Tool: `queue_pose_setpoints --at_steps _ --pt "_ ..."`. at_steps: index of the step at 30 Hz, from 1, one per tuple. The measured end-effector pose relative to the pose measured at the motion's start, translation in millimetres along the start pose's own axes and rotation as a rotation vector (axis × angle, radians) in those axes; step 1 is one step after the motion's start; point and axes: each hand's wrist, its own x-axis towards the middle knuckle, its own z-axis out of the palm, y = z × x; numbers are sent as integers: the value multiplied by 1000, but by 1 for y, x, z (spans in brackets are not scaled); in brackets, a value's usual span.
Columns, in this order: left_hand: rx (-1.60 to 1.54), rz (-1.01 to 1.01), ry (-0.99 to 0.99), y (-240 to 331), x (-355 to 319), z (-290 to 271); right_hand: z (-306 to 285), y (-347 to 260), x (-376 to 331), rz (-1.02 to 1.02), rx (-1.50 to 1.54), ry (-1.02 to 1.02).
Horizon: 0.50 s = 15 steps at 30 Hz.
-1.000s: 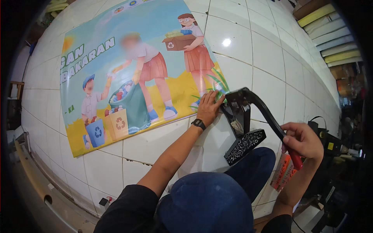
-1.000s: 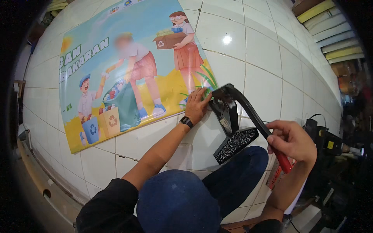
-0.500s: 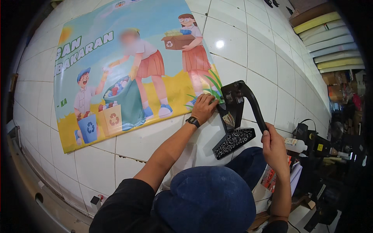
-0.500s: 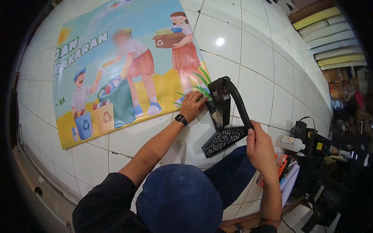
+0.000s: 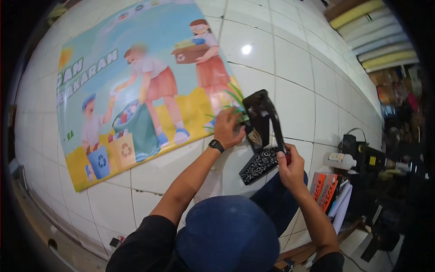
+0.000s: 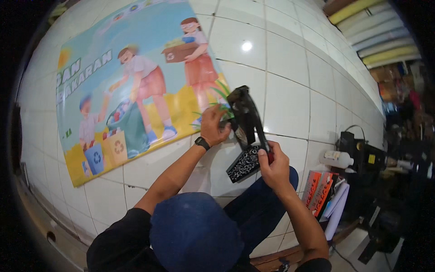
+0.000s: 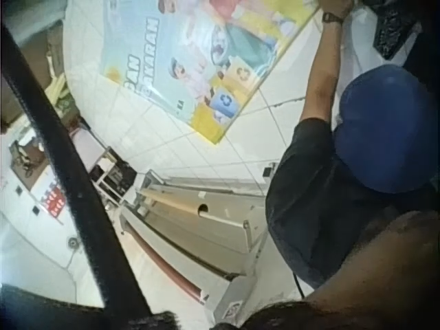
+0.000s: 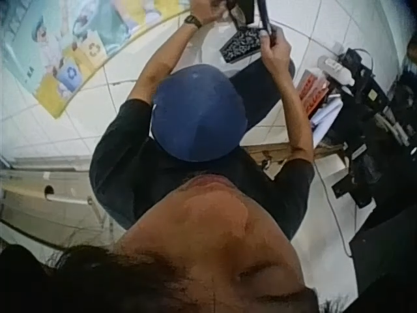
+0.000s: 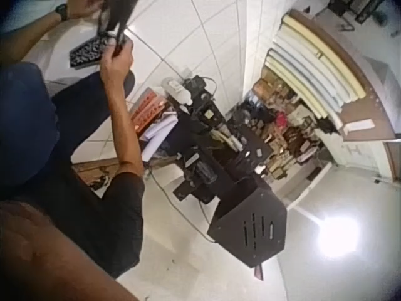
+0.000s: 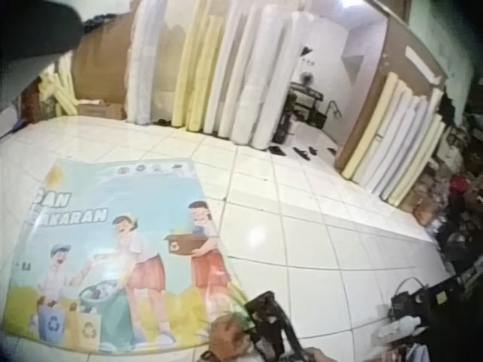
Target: The recorder uses a grommet press to punch holes in a banner, then rolls it up and secures it with paper strips and tape.
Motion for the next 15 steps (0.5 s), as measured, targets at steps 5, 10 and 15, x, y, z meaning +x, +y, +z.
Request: queue_pose_setpoints --at_steps 5,10,15 --pt "-525 -288 274 43 114 3 -11 14 0 -62 62 23" --pt "-781 -459 -540 58 173 -3 -14 16 5 -25 -26 -62" --pt "-673 -511 -624 52 165 -2 2 23 11 -39 53 -41"
